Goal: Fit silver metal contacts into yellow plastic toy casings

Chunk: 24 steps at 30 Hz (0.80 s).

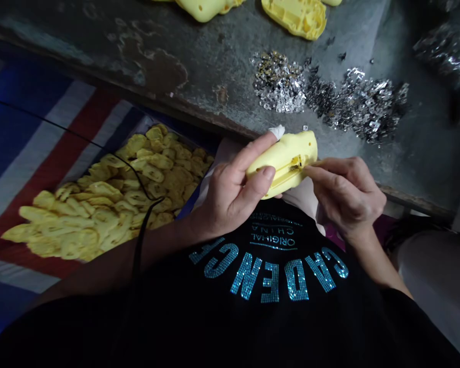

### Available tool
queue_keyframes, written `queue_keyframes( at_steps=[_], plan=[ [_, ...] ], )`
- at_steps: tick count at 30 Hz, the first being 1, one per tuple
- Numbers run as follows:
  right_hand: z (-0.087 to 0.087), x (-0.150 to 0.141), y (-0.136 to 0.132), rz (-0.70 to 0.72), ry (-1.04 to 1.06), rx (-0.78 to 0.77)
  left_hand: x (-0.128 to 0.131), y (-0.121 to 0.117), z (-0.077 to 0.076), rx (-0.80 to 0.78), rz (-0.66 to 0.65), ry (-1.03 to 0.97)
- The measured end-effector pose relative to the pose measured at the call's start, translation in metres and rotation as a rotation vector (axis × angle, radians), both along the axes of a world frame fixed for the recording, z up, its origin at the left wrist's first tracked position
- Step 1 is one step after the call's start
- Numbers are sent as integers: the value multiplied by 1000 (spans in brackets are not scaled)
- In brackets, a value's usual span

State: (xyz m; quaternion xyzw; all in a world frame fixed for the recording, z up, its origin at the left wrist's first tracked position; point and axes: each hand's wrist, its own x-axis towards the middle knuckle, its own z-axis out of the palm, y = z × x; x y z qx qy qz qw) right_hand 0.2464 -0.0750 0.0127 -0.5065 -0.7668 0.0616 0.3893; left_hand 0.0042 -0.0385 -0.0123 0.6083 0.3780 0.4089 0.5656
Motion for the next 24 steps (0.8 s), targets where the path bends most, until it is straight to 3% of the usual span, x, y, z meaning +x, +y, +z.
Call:
queue_keyframes(
  at_steps=[6, 10, 18, 21, 24],
  plan=[
    [5, 8, 21, 38, 218, -363, 0, 1, 6, 272, -4, 186],
    [-1, 12, 30, 52, 240, -479, 1, 4, 15, 348, -84, 257],
    [-14, 9, 33, 93, 304, -518, 18, 8, 12, 392, -212, 314],
    [-11, 10, 22, 55, 321, -475, 21, 3, 21, 363, -298, 248],
    [-15, 12, 18, 68, 369, -370, 17, 5, 37, 223, -371, 173]
  ],
)
